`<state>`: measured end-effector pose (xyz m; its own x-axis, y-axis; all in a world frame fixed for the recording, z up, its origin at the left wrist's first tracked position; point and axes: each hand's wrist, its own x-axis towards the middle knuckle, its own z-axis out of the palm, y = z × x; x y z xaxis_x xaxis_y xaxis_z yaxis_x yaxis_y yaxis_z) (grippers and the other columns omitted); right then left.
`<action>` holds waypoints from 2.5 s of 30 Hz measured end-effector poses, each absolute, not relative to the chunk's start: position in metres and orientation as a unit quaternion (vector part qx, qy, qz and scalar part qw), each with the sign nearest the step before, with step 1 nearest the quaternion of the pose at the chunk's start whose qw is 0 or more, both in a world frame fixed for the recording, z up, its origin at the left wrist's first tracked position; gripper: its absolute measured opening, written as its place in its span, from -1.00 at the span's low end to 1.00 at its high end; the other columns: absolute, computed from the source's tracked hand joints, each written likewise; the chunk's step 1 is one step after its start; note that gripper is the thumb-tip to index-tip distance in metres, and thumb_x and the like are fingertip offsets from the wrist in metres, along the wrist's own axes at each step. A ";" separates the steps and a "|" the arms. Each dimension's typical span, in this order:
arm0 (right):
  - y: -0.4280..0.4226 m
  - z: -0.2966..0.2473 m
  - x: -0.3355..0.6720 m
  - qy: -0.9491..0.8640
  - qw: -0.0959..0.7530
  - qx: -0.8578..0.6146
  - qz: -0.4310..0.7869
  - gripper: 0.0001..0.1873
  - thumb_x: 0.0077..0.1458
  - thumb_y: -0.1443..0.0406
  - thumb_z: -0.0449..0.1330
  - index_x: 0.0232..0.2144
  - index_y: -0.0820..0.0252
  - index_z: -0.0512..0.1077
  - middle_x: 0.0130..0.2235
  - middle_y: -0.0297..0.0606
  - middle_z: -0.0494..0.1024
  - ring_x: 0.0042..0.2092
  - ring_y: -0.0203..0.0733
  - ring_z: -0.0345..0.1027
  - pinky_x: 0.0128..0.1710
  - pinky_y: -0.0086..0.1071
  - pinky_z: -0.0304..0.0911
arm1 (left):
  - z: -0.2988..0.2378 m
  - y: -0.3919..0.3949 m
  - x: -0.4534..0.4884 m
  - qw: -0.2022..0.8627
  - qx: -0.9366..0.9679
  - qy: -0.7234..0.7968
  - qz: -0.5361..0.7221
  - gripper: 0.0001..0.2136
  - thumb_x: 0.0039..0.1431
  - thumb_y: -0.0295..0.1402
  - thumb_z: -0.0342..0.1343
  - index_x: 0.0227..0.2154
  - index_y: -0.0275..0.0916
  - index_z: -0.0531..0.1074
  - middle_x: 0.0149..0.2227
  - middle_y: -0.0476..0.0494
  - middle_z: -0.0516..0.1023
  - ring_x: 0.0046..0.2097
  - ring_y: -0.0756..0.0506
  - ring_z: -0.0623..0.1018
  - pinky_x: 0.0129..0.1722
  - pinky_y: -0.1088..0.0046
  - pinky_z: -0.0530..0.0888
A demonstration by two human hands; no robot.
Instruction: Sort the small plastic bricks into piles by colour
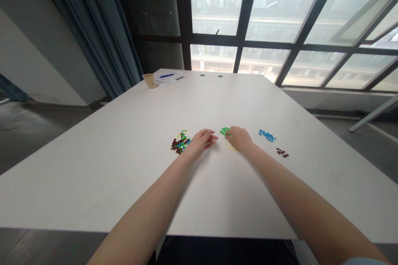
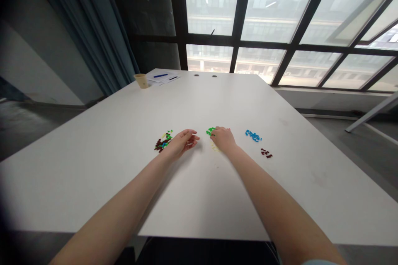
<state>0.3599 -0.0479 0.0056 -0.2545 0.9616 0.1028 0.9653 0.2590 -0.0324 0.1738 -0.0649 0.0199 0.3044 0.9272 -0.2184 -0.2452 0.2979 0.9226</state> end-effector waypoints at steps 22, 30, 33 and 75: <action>-0.056 0.018 0.375 -0.755 0.185 -0.629 -0.012 -0.72 0.04 0.38 -0.05 -0.28 0.17 0.44 -0.35 -0.25 0.44 -0.30 -0.26 0.27 -0.28 -0.45 0.07 | 0.024 -0.049 0.151 0.502 0.516 0.489 0.493 -0.81 0.01 -0.23 0.03 -0.38 -0.25 0.33 -0.40 -0.10 0.47 -0.41 0.02 0.42 -0.31 0.47 0.35; -0.104 0.028 0.420 -0.701 0.185 -0.680 0.108 -0.68 -0.04 0.16 0.00 -0.71 0.18 0.10 -0.67 -0.43 0.12 -0.58 -0.36 -0.02 -0.55 -0.46 -0.13 | 0.014 -0.027 0.105 0.175 0.692 0.601 0.360 -0.87 -0.05 -0.47 -0.02 -0.47 -0.23 0.43 -0.33 -0.20 0.46 -0.27 -0.14 0.43 -0.16 0.32 0.29; -0.121 0.015 0.429 -0.717 0.180 -0.657 0.149 -0.63 -0.04 0.14 -0.02 -0.71 0.17 -0.03 -0.68 -0.46 0.00 -0.58 -0.38 -0.12 -0.56 -0.45 -0.19 | 0.004 -0.026 0.102 0.238 0.681 0.607 0.333 -0.90 -0.19 -0.52 0.08 -0.61 -0.22 0.45 -0.44 -0.19 0.44 -0.30 -0.17 0.44 -0.18 0.33 0.29; -0.136 0.011 0.430 -0.719 0.226 -0.621 0.217 -0.62 0.00 0.15 -0.03 -0.68 0.17 -0.09 -0.63 -0.46 -0.08 -0.55 -0.39 -0.18 -0.55 -0.45 -0.21 | 0.045 -0.090 0.180 0.732 0.455 0.312 0.400 -0.67 -0.20 -0.41 0.28 -0.30 -0.17 0.35 -0.35 -0.01 0.49 -0.32 0.01 0.51 -0.23 0.46 0.40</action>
<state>0.4298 -0.1357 0.0113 -0.1269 0.9903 0.0567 0.7941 0.1357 -0.5925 0.1802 -0.0897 0.0452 0.4848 0.8698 -0.0917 -0.3022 0.2650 0.9157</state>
